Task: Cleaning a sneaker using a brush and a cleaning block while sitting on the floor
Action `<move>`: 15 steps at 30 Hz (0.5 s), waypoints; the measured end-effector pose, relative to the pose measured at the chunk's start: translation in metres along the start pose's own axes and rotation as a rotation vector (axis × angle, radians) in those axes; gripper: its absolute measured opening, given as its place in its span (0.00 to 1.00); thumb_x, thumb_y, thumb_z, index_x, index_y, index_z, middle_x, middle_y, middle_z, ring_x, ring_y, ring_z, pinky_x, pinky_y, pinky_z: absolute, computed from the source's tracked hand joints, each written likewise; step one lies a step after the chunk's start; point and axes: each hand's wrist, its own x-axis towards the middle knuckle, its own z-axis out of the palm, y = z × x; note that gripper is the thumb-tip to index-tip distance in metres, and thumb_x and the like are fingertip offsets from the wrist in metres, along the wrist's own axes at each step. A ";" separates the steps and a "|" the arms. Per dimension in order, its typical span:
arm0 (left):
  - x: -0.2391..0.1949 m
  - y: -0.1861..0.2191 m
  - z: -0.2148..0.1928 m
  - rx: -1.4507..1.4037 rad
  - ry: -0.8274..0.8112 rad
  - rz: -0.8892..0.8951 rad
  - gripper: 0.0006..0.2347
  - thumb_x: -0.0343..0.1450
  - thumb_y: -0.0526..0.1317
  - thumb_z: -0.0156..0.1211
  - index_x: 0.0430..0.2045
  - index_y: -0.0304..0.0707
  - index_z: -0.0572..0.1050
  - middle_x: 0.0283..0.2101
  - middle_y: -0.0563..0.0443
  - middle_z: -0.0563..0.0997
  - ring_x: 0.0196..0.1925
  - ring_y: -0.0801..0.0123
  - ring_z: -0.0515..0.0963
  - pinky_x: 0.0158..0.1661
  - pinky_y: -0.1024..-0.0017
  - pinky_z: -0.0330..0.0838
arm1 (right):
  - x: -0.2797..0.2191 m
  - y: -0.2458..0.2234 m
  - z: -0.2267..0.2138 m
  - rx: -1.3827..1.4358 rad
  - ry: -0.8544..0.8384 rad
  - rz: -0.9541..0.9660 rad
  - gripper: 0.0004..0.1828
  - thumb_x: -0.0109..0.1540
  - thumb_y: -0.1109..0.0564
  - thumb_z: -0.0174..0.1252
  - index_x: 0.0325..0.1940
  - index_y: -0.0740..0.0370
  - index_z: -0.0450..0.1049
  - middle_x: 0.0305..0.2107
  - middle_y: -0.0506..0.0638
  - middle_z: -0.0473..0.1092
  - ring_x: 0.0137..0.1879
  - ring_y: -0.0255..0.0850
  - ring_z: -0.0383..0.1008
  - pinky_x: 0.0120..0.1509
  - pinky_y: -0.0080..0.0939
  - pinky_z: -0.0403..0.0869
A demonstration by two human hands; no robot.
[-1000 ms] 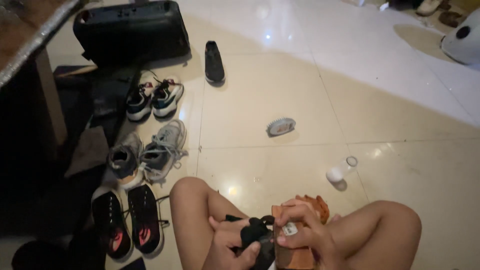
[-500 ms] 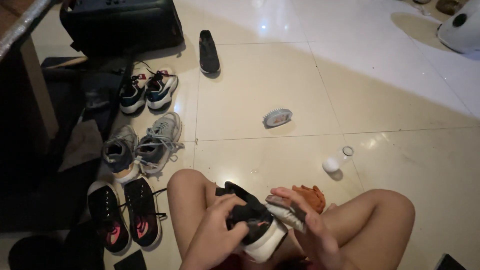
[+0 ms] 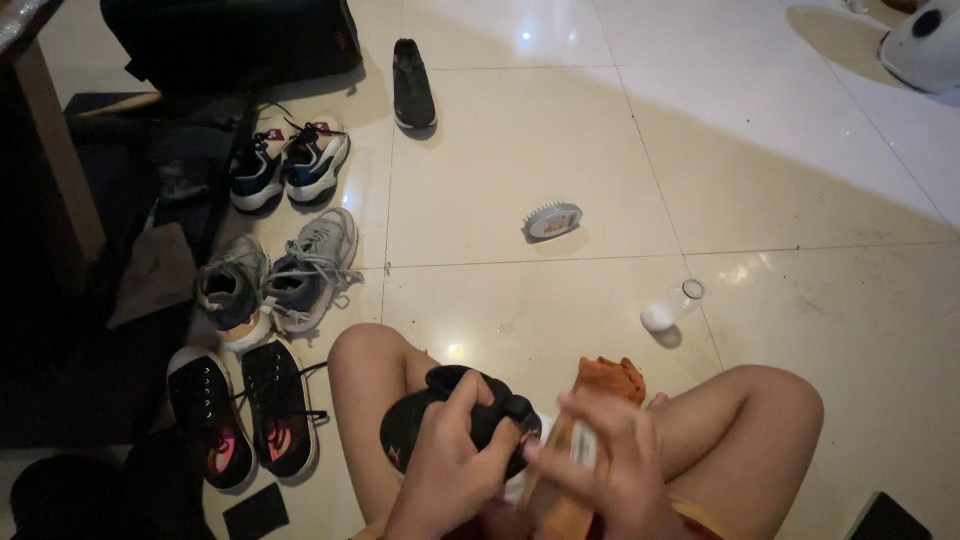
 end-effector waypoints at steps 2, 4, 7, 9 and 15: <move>0.000 -0.006 0.003 0.059 0.018 0.068 0.09 0.69 0.42 0.61 0.26 0.44 0.66 0.19 0.52 0.67 0.22 0.65 0.65 0.30 0.65 0.60 | 0.009 0.025 0.006 0.110 0.024 -0.082 0.31 0.60 0.32 0.55 0.62 0.46 0.75 0.61 0.62 0.63 0.65 0.54 0.66 0.71 0.57 0.62; 0.001 -0.015 0.009 0.049 0.073 0.128 0.08 0.67 0.40 0.61 0.25 0.44 0.66 0.18 0.52 0.67 0.21 0.65 0.65 0.29 0.63 0.60 | -0.026 0.035 0.038 0.019 0.047 0.131 0.35 0.52 0.33 0.66 0.61 0.43 0.75 0.58 0.54 0.64 0.67 0.47 0.63 0.77 0.57 0.47; 0.002 -0.020 0.011 0.043 0.112 0.164 0.08 0.65 0.39 0.60 0.24 0.43 0.65 0.19 0.53 0.69 0.22 0.66 0.66 0.29 0.63 0.62 | -0.012 0.009 0.023 -0.143 0.091 0.011 0.30 0.53 0.36 0.73 0.58 0.36 0.76 0.54 0.49 0.67 0.63 0.45 0.65 0.73 0.58 0.53; 0.000 -0.020 0.013 0.041 0.086 0.137 0.08 0.67 0.40 0.59 0.25 0.42 0.65 0.21 0.54 0.69 0.25 0.67 0.68 0.30 0.65 0.63 | 0.005 0.004 0.006 -0.216 0.106 -0.315 0.18 0.61 0.39 0.70 0.55 0.32 0.78 0.53 0.51 0.67 0.57 0.51 0.69 0.62 0.59 0.74; 0.005 -0.022 0.018 0.060 0.178 0.144 0.11 0.64 0.40 0.62 0.22 0.44 0.63 0.19 0.52 0.72 0.25 0.61 0.71 0.34 0.62 0.64 | -0.032 0.019 0.076 0.820 0.416 1.205 0.61 0.32 0.79 0.78 0.62 0.58 0.54 0.36 0.65 0.81 0.38 0.47 0.80 0.43 0.49 0.84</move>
